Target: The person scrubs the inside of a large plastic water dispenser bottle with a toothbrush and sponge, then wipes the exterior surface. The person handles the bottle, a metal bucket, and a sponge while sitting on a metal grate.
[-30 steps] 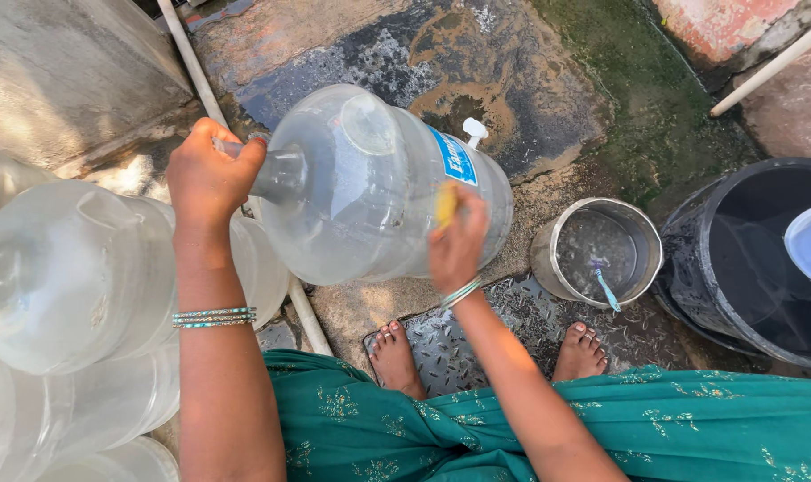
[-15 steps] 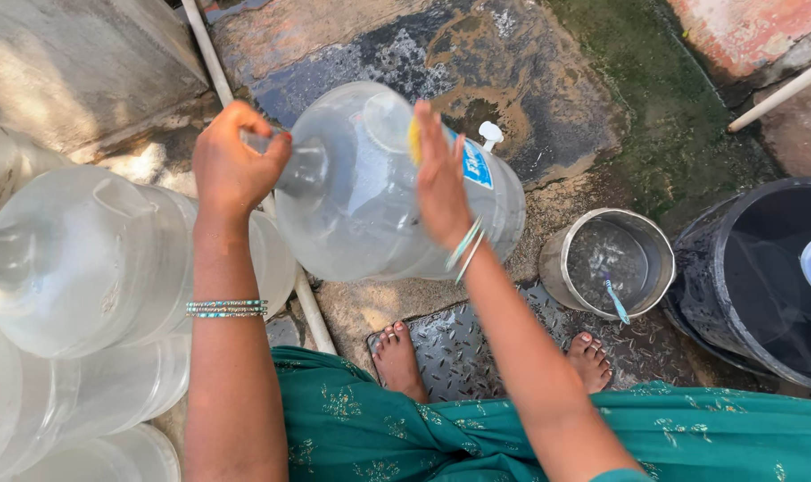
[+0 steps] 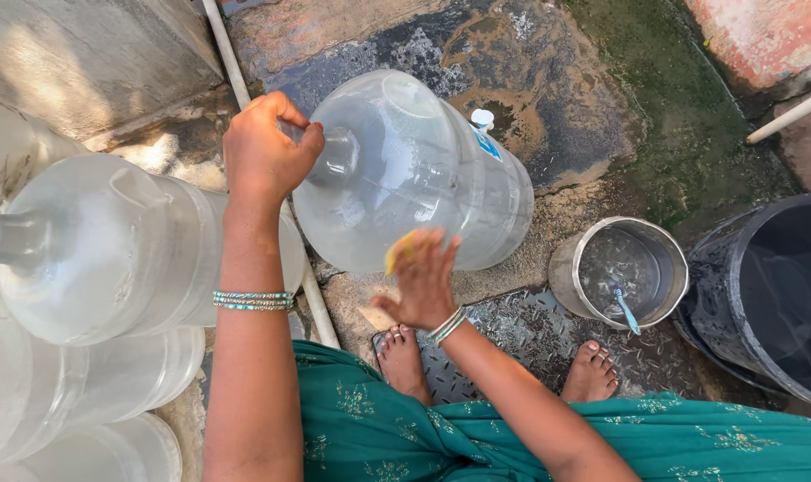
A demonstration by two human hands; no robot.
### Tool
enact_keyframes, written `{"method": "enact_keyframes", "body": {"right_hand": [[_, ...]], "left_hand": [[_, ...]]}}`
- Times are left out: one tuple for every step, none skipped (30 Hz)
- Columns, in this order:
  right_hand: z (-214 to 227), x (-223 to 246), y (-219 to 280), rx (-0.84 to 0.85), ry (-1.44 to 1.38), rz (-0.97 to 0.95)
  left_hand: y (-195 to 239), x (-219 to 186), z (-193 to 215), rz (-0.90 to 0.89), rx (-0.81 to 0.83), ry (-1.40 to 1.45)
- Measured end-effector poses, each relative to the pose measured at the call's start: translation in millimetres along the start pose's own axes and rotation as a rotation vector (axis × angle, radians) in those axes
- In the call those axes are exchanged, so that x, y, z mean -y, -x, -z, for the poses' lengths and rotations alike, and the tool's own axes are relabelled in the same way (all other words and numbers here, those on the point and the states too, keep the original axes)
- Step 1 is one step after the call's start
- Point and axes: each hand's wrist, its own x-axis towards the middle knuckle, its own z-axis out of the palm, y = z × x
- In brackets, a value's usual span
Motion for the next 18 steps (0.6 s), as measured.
{"method": "enact_keyframes", "body": {"right_hand": [[-6,-13,-3,-0.072,-0.166,-0.126],[-13,-26,-6,-0.141,-0.330,-0.253],[-19,-43,-7,-0.143,-0.385,-0.344],[-23,-64,-6,-0.150,-0.442,-0.436],[-28,-85,-3,-0.142,-0.414,-0.509],[-34,-108,0,-0.133,-0.387,-0.579],[-37,-133,7,-0.088,-0.375,-0.678],[-39,-157,16,-0.038,-0.361,-0.777],[-40,-181,20,0.064,-0.352,-0.912],[-41,-195,23,0.170,-0.342,-1.048],[-43,-199,22,0.071,-0.513,-1.021],[-43,-194,19,-0.028,-0.681,-0.989],[-39,-180,15,-0.129,-0.847,-0.951],[-37,-155,8,-0.143,-0.834,-0.925],[-35,-124,-3,-0.157,-0.821,-0.899],[-26,-91,-7,-0.169,-0.693,-0.680],[-16,-51,-5,-0.174,-0.564,-0.461],[-12,-17,-9,-0.195,-0.570,-0.392]], "left_hand": [[0,2,-1,-0.005,-0.003,0.002],[2,5,-1,-0.006,-0.001,0.009],[3,7,-1,-0.008,0.002,0.015],[2,10,0,-0.015,0.003,0.019],[2,12,2,0.004,0.020,0.034],[3,15,4,0.023,0.034,0.047],[3,17,6,0.041,0.049,0.060],[4,20,8,0.007,0.039,0.065],[5,23,9,-0.028,0.030,0.069],[7,25,9,-0.063,0.023,0.072],[7,26,8,-0.047,0.028,0.061],[7,27,8,-0.031,0.033,0.051],[7,27,6,-0.014,0.039,0.041],[8,26,5,-0.017,0.033,0.033],[8,26,4,-0.019,0.028,0.025],[6,25,4,-0.027,0.021,0.018],[4,24,4,-0.018,0.023,0.009],[3,25,5,-0.007,0.024,0.002]]}}
